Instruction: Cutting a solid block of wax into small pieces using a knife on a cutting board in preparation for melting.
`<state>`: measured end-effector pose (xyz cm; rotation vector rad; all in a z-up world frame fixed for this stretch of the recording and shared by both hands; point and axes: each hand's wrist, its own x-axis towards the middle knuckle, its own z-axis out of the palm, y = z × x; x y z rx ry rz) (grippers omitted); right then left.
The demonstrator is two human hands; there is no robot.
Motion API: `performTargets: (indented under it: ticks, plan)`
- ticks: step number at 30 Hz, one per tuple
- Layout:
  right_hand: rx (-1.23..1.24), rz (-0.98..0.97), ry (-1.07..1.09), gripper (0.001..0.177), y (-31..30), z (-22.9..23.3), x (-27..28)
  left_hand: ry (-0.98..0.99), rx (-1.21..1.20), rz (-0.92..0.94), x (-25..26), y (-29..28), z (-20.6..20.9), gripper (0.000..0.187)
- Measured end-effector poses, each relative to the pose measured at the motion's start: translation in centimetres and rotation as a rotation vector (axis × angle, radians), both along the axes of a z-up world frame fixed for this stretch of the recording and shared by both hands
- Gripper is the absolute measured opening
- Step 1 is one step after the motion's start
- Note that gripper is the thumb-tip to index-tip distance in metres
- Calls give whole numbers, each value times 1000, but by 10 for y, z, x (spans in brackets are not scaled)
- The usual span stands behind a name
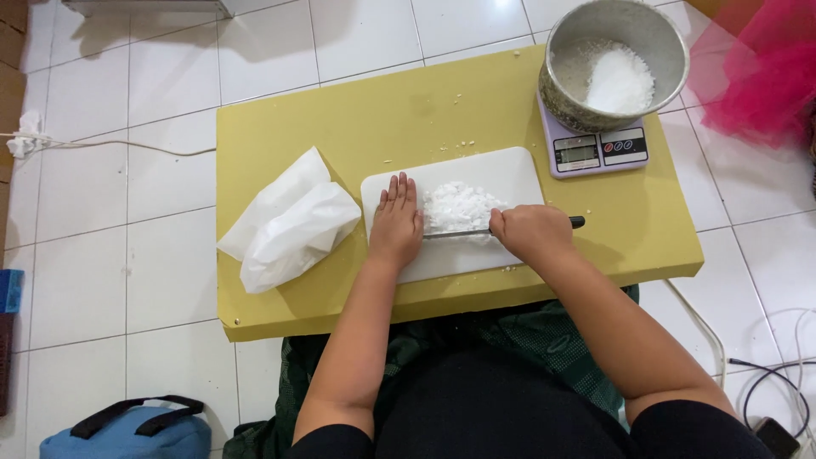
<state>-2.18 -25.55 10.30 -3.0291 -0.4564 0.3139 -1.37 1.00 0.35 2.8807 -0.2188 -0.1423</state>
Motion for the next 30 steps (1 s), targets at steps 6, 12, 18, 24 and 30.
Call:
performTargets:
  ticks: [6,12,18,24,30]
  plan:
    - [-33,41,-57,69,-5,-30,-2,1,47,1,-4,-1,-4,67]
    - [-90,111,-124,63,1,8,-1,-3,-23,18,-3,4,-17,66]
    - [-13,97,-159,67,-5,-12,13,19,-17,42,0,-1,-15,68]
    - [6,70,-341,65,-15,-62,12,8,42,49,-5,-9,3,67]
    - [-66,101,-234,64,-3,-16,13,19,-19,62,-8,-5,-9,67]
